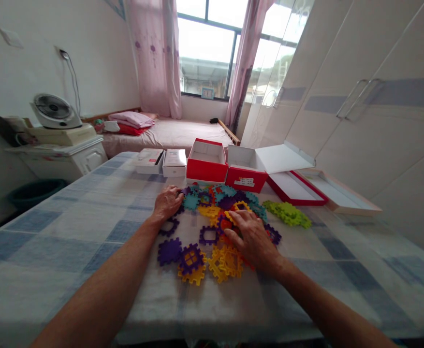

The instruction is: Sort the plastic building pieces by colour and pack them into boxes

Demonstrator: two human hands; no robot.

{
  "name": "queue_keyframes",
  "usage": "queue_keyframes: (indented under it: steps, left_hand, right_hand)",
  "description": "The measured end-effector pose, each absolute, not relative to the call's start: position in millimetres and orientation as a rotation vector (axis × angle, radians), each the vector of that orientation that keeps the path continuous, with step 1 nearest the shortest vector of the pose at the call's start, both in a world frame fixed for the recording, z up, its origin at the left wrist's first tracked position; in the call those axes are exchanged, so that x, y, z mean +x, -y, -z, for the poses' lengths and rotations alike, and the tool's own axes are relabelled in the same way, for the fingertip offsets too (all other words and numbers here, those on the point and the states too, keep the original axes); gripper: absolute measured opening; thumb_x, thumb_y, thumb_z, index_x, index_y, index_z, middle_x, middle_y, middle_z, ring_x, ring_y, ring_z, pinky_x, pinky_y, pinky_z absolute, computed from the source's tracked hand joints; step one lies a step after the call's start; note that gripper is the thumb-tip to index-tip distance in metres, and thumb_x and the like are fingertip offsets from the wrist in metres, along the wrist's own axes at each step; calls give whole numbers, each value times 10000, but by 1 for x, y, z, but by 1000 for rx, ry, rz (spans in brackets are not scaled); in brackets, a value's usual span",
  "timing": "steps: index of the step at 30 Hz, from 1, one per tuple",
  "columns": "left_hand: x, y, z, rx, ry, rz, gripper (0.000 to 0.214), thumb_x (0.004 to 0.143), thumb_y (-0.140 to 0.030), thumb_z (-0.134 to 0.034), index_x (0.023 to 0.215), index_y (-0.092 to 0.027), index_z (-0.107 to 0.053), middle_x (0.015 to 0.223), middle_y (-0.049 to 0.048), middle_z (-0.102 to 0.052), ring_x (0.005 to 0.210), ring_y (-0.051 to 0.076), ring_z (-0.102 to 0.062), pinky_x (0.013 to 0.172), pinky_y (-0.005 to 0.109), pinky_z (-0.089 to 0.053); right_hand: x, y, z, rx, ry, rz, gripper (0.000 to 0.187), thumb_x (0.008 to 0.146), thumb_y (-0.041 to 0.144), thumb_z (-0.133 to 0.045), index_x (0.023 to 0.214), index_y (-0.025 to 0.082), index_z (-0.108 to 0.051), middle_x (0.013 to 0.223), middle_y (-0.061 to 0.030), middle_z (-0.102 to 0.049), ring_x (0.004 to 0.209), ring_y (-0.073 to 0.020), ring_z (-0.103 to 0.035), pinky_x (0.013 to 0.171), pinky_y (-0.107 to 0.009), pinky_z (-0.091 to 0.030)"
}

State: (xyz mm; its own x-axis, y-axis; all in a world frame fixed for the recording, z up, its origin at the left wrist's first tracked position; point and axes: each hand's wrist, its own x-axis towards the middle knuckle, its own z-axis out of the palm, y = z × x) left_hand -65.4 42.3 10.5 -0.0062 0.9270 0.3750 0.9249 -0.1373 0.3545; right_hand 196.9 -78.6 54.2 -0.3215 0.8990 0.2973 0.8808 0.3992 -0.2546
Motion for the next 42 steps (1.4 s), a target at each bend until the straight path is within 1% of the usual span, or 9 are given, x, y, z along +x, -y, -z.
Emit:
queue_keyframes:
  steps: [7, 10, 15, 19, 22, 26, 35, 39, 42]
  left_hand:
    - [-65, -41, -14, 2150, -2068, -896, 338, 880, -271, -364, 969, -196, -682, 1079, 61, -662, 1042, 178, -583, 948, 248, -408]
    - [-61, -37, -18, 2115, -2064, -962, 401, 918, -358, -314, 1040, -192, -658, 1117, 59, -650, 1054, 170, -578, 945, 250, -410]
    - [-53, -32, -20, 2262, -1911, -959, 472, 806, -533, -513, 1128, -209, -632, 1225, 70, -597, 1143, 224, -532, 994, 311, -385]
    - [-55, -34, -16, 2268, -1901, -888, 387, 801, -418, -552, 1119, -212, -630, 1198, 63, -609, 1076, 214, -574, 958, 303, -410]
    - [-57, -36, -15, 2171, -1945, -955, 291, 821, -347, -515, 1039, -212, -652, 1100, 52, -647, 979, 196, -613, 899, 284, -440]
    - [-59, -37, -15, 2053, -1995, -1032, 235, 811, -280, -508, 964, -192, -664, 1016, 62, -668, 940, 196, -620, 868, 275, -448]
    - [-63, -37, -18, 1869, -2122, -1093, 287, 798, -122, -437, 967, -195, -658, 995, 53, -692, 911, 175, -634, 813, 254, -461]
    - [-63, -39, -17, 1836, -2127, -1089, 276, 798, -135, -448, 958, -201, -663, 981, 43, -696, 873, 163, -640, 792, 244, -461]
    - [-62, -40, -17, 1815, -2130, -1091, 262, 819, -177, -448, 960, -204, -666, 984, 46, -692, 854, 165, -641, 768, 249, -459]
  right_hand:
    - [156, 78, -64, -1201, 2414, -217, 361, 882, 381, -505, 1196, 212, -558, 1192, -69, -565, 1099, -202, -480, 951, -332, -373]
    - [154, 54, -71, -1228, 2399, -117, 347, 905, 370, -460, 1199, 219, -563, 1231, -59, -560, 1128, -201, -468, 957, -356, -354]
    - [155, -6, -69, -1359, 2485, 5, 420, 877, 358, -492, 1278, 237, -512, 1357, -55, -484, 1262, -255, -354, 976, -435, -315]
    - [155, -22, -57, -1381, 2581, -23, 450, 868, 372, -499, 1296, 237, -501, 1359, -55, -491, 1299, -262, -310, 1009, -457, -269]
    - [158, -9, -58, -1299, 2590, -61, 298, 901, 361, -454, 1093, 243, -649, 1177, -43, -623, 1177, -209, -457, 984, -374, -299]
    - [166, 7, -70, -1152, 2644, -218, 297, 920, 322, -432, 880, 215, -706, 940, -33, -683, 925, -148, -587, 848, -262, -386]
    - [148, -25, -69, -1222, 2590, -144, 239, 853, 205, -489, 995, 197, -682, 1036, -54, -672, 1012, -174, -572, 855, -249, -395]
    - [148, -26, -70, -1315, 2646, -168, 260, 879, 269, -445, 865, 211, -698, 856, -37, -693, 822, -161, -624, 740, -241, -413]
    - [149, -32, -74, -1323, 2602, -82, 245, 866, 255, -459, 933, 207, -690, 969, -50, -678, 902, -170, -610, 797, -250, -412]
